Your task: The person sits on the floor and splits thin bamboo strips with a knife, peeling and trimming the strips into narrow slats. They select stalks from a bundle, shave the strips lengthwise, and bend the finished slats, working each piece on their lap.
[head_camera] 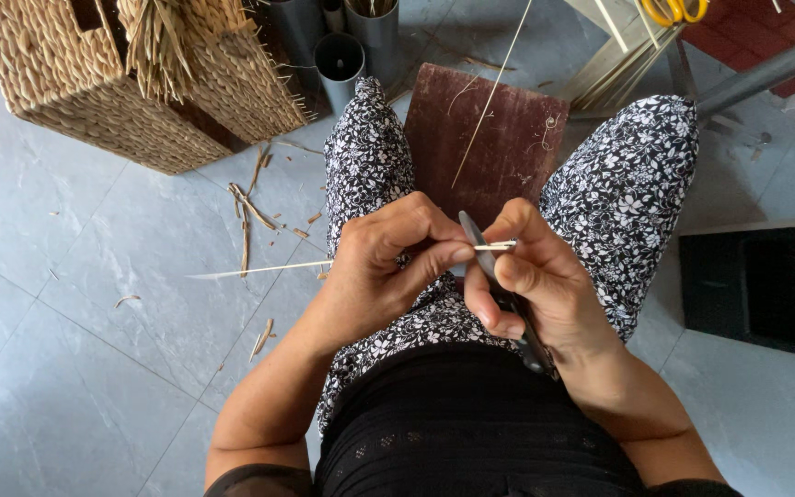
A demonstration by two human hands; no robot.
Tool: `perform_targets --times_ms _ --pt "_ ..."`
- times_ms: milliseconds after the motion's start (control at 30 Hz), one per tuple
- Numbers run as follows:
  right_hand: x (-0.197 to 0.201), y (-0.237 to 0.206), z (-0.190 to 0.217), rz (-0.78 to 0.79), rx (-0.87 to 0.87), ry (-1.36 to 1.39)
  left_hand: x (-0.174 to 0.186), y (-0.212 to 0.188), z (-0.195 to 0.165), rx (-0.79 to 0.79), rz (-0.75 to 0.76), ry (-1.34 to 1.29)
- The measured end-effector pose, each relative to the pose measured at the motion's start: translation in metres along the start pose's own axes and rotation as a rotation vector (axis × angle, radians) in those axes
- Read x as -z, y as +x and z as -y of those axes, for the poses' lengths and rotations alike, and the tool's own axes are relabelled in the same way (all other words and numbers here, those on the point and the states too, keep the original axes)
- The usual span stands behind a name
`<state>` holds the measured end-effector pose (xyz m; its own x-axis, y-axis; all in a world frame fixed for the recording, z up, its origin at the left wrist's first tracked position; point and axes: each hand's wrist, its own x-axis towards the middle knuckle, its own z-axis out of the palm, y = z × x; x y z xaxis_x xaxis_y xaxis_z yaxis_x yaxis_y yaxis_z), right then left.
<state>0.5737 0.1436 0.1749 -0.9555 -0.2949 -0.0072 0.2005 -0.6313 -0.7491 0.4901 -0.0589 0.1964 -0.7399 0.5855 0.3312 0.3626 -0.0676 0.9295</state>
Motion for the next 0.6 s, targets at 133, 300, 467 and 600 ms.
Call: perform_targets --times_ms 133,300,467,600 --pt "0.001 -0.005 0.005 0.027 0.077 -0.063 0.006 0.0 0.0 -0.046 0.038 0.046" --pt "0.006 0.006 -0.003 0.098 0.078 -0.117 0.006 0.005 -0.004 -0.032 0.041 0.094" --pt "-0.003 -0.008 0.007 0.042 0.222 -0.501 0.011 0.005 -0.022 -0.291 -0.05 0.247" --pt "-0.007 -0.021 0.022 0.081 0.284 -0.733 0.013 -0.014 -0.042 -0.324 -0.174 0.371"
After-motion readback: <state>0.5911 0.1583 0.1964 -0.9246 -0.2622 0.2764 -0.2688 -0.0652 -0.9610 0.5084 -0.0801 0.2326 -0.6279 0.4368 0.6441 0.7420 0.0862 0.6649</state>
